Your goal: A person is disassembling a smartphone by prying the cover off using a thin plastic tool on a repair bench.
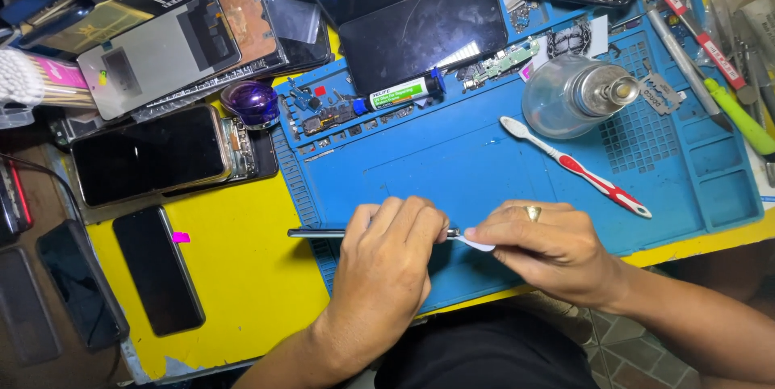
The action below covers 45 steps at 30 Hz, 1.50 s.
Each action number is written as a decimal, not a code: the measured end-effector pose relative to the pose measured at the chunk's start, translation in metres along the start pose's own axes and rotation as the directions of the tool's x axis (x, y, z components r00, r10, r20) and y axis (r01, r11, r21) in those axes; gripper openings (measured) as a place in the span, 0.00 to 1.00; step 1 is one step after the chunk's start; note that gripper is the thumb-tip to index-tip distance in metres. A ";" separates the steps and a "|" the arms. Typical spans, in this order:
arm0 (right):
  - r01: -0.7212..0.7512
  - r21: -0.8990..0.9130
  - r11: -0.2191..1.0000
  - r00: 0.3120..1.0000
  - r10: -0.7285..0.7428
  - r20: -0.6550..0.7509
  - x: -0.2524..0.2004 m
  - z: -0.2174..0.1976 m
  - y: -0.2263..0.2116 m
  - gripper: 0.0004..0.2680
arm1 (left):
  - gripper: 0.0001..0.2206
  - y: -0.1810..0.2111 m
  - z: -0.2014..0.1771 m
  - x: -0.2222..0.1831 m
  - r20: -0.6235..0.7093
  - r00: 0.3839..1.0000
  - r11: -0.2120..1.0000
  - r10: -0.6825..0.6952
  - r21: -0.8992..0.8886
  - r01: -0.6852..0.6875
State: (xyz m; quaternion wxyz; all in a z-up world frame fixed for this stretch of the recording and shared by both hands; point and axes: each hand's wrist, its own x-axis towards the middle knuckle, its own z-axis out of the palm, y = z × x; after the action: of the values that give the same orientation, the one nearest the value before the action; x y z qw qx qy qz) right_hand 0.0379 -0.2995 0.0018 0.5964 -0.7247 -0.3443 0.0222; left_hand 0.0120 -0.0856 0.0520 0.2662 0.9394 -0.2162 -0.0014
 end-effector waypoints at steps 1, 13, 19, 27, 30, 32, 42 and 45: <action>-0.002 0.003 1.000 1.000 0.002 0.000 0.001 0.000 0.000 0.07 | 0.10 0.000 0.000 0.000 0.003 1.000 1.000 -0.002 -0.001 0.002; 0.023 0.025 0.999 0.999 -0.024 0.027 -0.003 0.001 0.006 0.05 | 0.06 0.005 -0.001 0.001 -0.008 1.000 1.000 0.023 0.005 -0.022; 0.054 0.048 0.997 0.999 -0.054 0.006 -0.002 -0.001 0.008 0.05 | 0.07 0.005 0.001 0.004 -0.056 0.998 0.999 0.024 0.023 -0.023; 0.073 -0.016 0.997 0.996 -0.072 0.044 0.002 -0.004 0.006 0.06 | 0.07 0.001 -0.003 0.008 0.000 1.000 0.999 0.001 -0.040 -0.001; 0.068 -0.036 0.997 0.995 -0.065 0.073 0.007 -0.007 0.003 0.06 | 0.08 -0.004 -0.006 0.009 -0.006 0.998 0.996 0.063 -0.070 -0.063; 0.075 -0.037 0.997 0.995 -0.072 0.072 0.010 -0.008 0.003 0.06 | 0.09 -0.012 -0.003 0.006 -0.042 0.989 0.989 0.138 -0.054 -0.141; 0.200 -0.175 0.964 0.975 -0.179 0.131 0.002 -0.009 0.005 0.11 | 0.02 -0.021 0.007 0.002 -0.244 0.907 0.939 0.343 0.130 -0.320; 0.224 -0.197 0.954 0.969 -0.196 0.151 0.001 -0.010 0.006 0.13 | 0.03 -0.020 0.008 0.003 -0.255 0.909 0.944 0.329 0.101 -0.313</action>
State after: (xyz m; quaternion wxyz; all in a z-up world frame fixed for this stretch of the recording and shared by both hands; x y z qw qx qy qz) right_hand 0.0462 -0.3076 -0.0005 0.4907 -0.7405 -0.4580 -0.0312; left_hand 0.0218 -0.0755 0.0360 0.2625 0.8898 -0.3294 0.1757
